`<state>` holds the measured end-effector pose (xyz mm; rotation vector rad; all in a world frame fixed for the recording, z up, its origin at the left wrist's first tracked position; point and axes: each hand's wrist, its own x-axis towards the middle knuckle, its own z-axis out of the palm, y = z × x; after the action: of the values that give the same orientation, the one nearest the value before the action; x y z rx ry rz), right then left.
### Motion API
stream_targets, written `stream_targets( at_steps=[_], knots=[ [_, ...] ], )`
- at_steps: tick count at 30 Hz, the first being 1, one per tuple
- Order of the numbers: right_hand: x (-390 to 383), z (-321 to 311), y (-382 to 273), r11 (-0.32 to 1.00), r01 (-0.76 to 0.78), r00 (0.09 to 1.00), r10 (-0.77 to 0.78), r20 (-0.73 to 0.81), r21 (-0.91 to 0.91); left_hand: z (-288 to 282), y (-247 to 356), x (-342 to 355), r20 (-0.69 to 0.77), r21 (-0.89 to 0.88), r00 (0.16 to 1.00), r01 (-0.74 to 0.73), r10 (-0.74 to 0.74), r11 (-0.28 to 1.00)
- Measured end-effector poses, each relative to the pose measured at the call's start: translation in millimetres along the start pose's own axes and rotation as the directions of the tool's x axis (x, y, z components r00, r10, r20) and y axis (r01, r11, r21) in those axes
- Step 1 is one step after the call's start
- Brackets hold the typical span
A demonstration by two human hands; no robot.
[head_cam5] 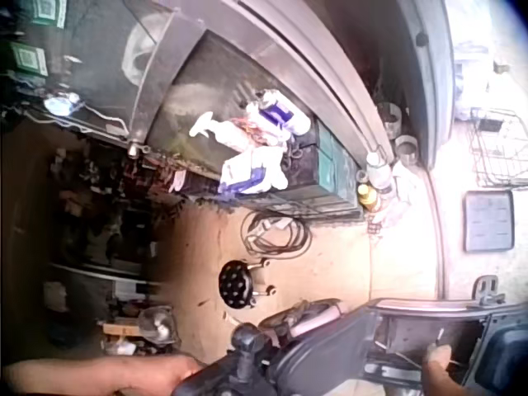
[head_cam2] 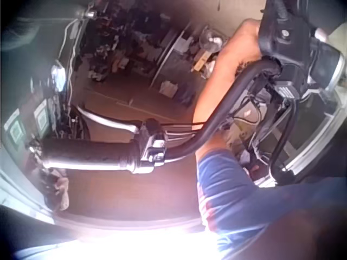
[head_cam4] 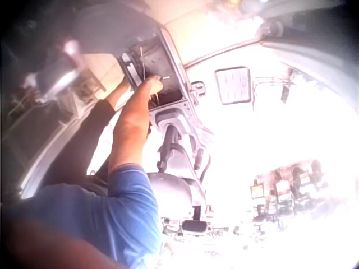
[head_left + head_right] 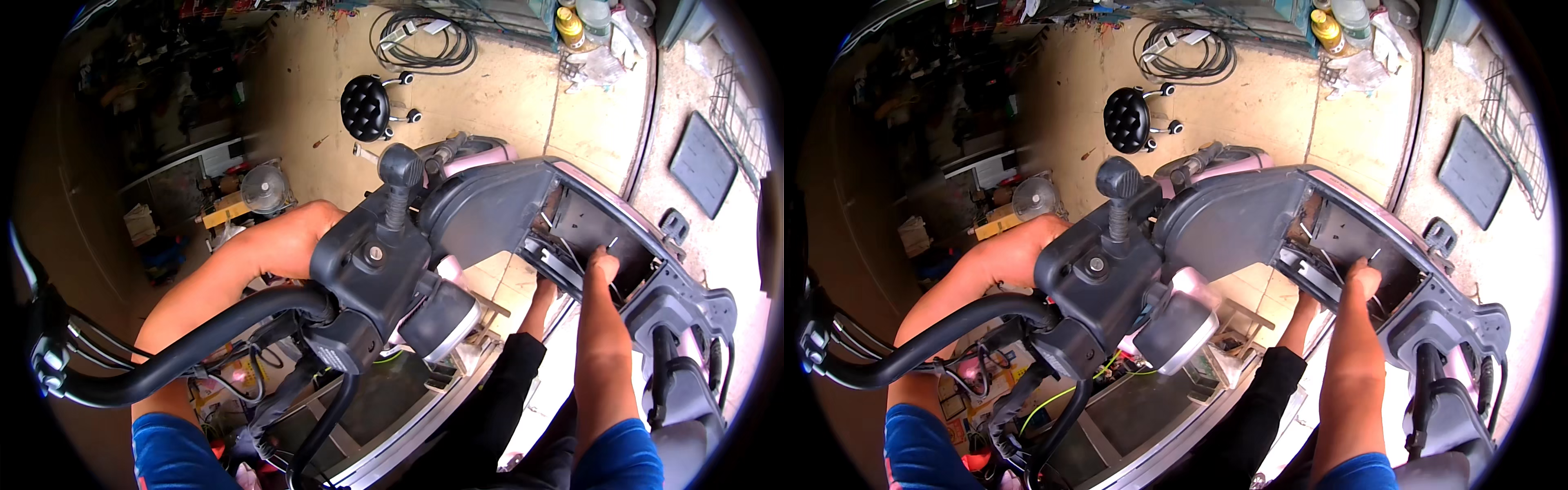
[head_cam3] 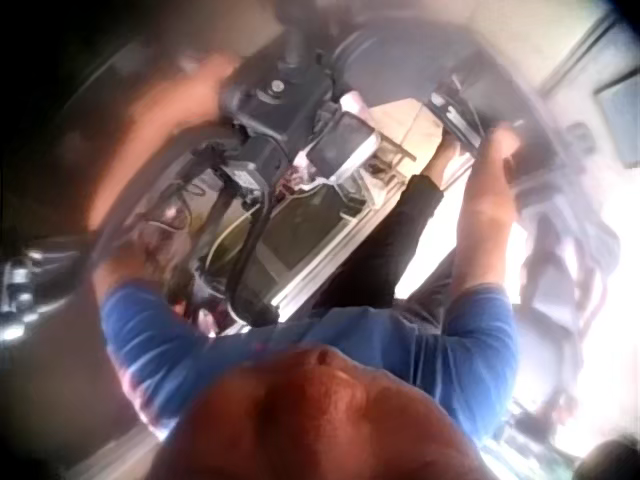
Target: The person repairs a motorcycle by connecting electrical wires, using a screwdriver to tighten screws on the front panel, and handling various small metal parts.
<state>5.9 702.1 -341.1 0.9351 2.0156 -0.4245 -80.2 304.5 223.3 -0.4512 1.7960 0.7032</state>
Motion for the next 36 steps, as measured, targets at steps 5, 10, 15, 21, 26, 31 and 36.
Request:
stream_targets(
  at_steps=[5,10,15,21,26,31,36],
  knots=[
    [-77.7,-37.0,-26.0,0.98,0.069,0.997,-0.06,-0.052,0.188,-0.1,3.8,1.3,-0.026,-0.05,0.999,-0.023,0.022,0.998],
    [-141.5,-80.1,-38.4,0.904,0.231,0.973,-0.212,-0.092,0.358,3.4,2.1,-2.8,-0.04,-0.064,0.991,-0.127,0.124,0.99],
    [-196.8,-135.9,-40.1,0.746,0.096,0.977,-0.197,0.08,0.659,0.1,-0.4,0.9,0.007,-0.082,0.993,-0.118,0.119,0.99],
    [-254.5,-195.9,-16.8,0.609,0.26,0.872,-0.481,0.089,0.749,5.4,3.6,-8.8,0.046,-0.26,0.999,0.019,-0.007,0.965],
    [-333.8,-282.8,-15.1,0.485,0.758,0.589,-0.796,-0.139,0.435,-9.4,10.6,-29.0,0.001,-0.155,0.996,0.091,-0.092,0.984],
    [-365.4,-338.7,4.8,0.41,0.794,0.44,-0.897,0.041,0.449,-27.5,-15.9,-70.7,-0.409,-0.156,0.913,-0.083,0.012,0.984],
    [-375.5,-365.8,22.4,0.298,0.846,0.278,-0.954,0.113,0.443,19.4,-39.6,-155.4,-0.78,-0.238,0.607,-0.065,-0.151,0.969]
  ],
)
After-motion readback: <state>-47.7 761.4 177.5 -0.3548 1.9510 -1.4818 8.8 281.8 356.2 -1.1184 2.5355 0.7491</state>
